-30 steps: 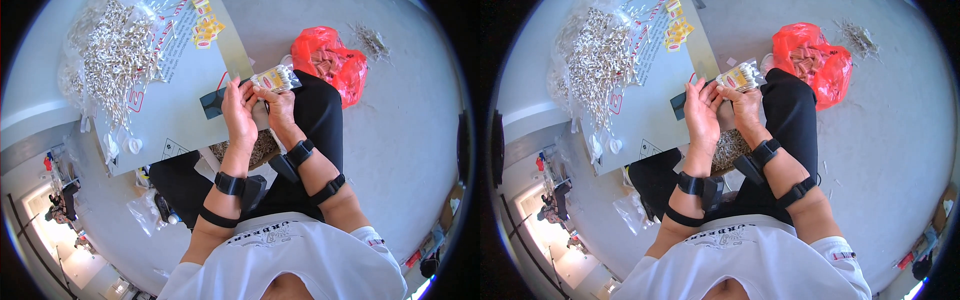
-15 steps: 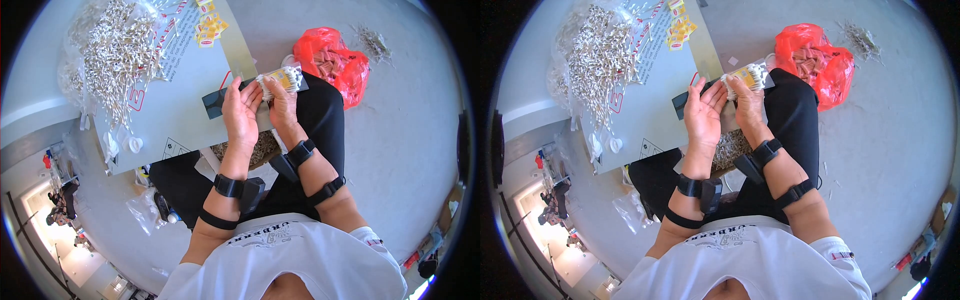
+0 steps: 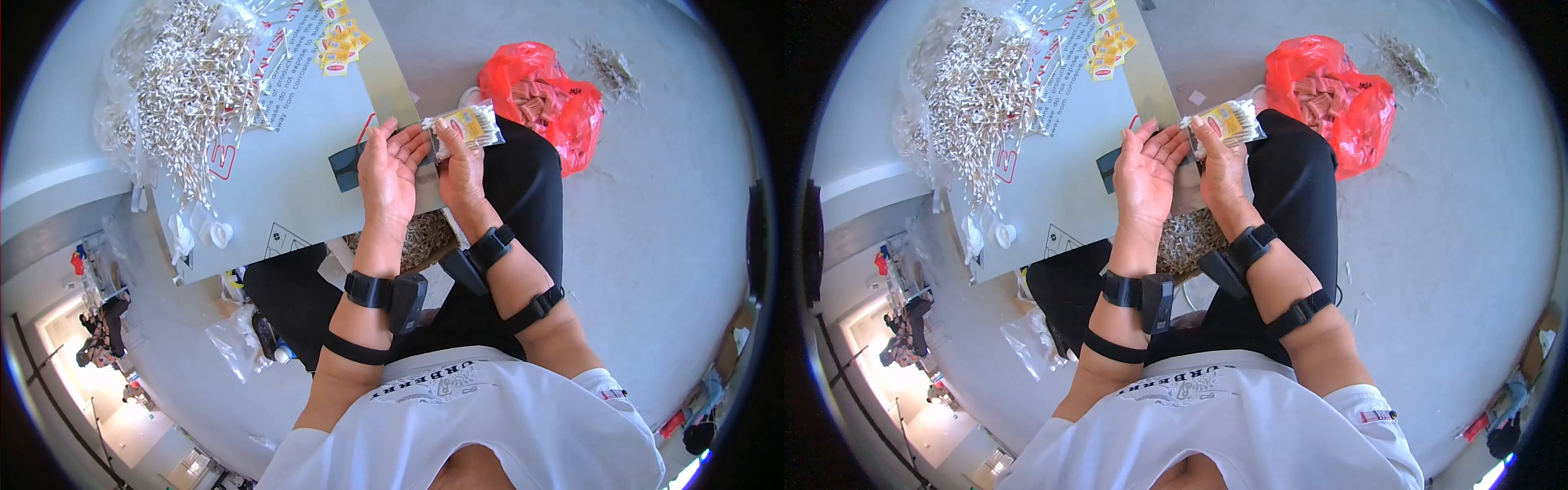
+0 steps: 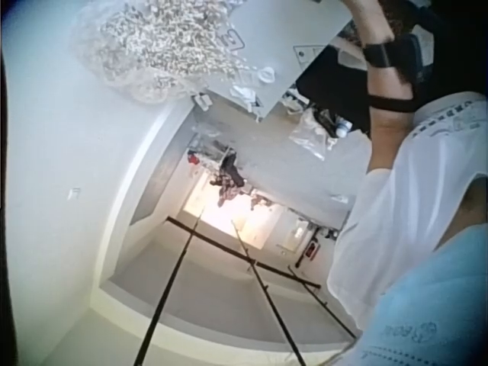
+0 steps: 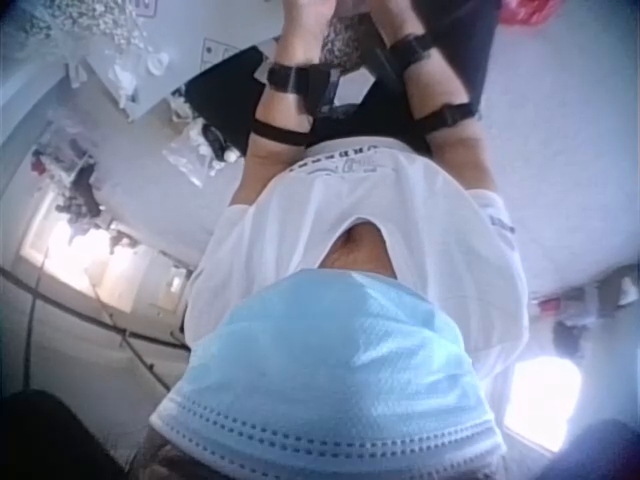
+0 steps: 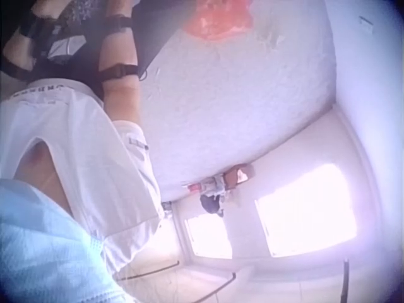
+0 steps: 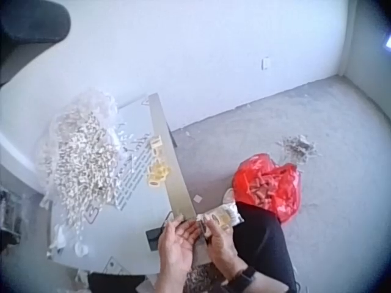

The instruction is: Manually packing several cotton swabs into small clear plastic bags.

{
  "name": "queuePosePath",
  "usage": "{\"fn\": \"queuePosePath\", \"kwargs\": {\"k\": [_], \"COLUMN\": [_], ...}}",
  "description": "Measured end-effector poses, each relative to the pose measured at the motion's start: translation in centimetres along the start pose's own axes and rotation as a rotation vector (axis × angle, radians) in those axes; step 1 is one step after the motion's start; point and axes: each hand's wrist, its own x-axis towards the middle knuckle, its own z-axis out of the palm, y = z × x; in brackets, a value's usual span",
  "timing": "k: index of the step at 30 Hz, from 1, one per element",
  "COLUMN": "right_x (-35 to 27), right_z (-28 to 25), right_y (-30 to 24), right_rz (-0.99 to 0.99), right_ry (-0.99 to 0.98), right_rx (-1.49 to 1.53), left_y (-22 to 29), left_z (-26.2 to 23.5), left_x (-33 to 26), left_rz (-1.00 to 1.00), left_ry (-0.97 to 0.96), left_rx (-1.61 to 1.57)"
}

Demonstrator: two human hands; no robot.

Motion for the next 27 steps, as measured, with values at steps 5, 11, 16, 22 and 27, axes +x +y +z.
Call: {"fn": "queuePosePath", "kwargs": {"k": [5,11,16,22,27], "right_x": [0.1,-0.1,-0.2,-0.1,-0.2], "right_z": [-0.2,0.3,0.1,-0.2,0.0], "right_y": [0.2,0.1,-0.2,-0.1,-0.1], "right_rz": [-0.069,-0.092,-0.057,-0.01,-0.014], "right_ry": [-0.074,-0.068,0.006,-0.135,-0.002], "right_rx": [-0.061,-0.044,-0.034,-0.191,-0.049], "left_y": [0.0,0.5,0.4,0.7,0.2], "left_z": [0.4,-0.1,-0.7,-0.1,0.7], "left_x": [0.7,0.2,-0.8,0.3,-0.1], "left_rz": [-0.083,-0.051,-0.125,-0.115,-0.025], "left_ry": [-0.058,-0.13,-0.096,-0.151,-0.021], "left_rx": [0.04,0.077,0.113,0.184,0.311]}}
